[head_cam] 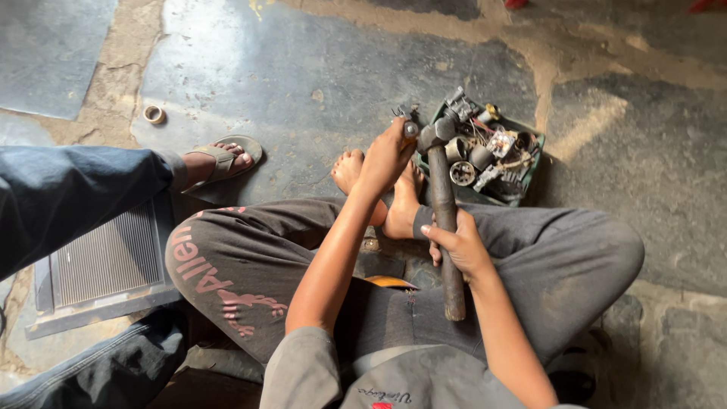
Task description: The person sits on the floor and uses a hammer and a screwdriver to break apart small electronic components. They repeatedly strike the components to separate parts and place the pieces into a green plastic bin.
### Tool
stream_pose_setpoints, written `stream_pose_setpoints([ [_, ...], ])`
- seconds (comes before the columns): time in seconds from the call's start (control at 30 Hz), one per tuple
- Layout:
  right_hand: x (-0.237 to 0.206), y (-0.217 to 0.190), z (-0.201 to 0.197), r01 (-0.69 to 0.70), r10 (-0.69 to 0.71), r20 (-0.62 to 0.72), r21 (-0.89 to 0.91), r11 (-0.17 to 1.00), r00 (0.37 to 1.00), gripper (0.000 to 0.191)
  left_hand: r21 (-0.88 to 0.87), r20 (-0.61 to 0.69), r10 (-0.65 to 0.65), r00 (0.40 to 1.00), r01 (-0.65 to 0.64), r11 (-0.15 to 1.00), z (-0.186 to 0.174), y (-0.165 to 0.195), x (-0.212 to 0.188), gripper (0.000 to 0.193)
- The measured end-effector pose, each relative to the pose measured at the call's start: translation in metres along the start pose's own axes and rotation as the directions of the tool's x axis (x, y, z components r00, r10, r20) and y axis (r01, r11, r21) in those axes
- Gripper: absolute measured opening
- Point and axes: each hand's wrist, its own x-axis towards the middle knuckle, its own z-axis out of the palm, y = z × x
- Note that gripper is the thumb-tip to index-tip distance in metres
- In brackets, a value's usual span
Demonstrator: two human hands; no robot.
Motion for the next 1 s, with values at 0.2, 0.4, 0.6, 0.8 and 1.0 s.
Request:
stream_pose_setpoints([
  [0.2,-0.001,-0.001,0.000,-0.014,0.014,-0.006,0.014,1.000,1.000,0.027,0.007,-0.008,0.017,1.000,-0.017,1.000,0.001,0.001,0.001,0.040],
  [0.4,-0.001,-0.003,0.002,0.016,-0.016,0.007,0.014,1.000,1.000,0.027,0.021,0.007,-0.001,1.000,0.001,1.000,0.001,0.000,0.003,0.039],
  [0.6,-0.002,-0.003,0.001,-0.002,0.002,-0.005,0.014,1.000,1.000,0.027,0.014,0.001,0.006,1.000,-0.006,1.000,-0.001,0.004,0.002,0.040],
  [0.8,0.001,0.004,0.000,0.001,-0.001,0.005,0.025,1.000,1.000,0.029,-0.001,0.001,0.005,1.000,-0.005,1.000,-0.003,0.003,0.003,0.037],
  [1.0,0.008,0.011,-0.003,-0.010,0.010,-0.012,-0.017,1.000,1.000,0.029,0.002,0.008,0.015,1.000,-0.015,1.000,-0.003,-0.002,0.005,0.036],
])
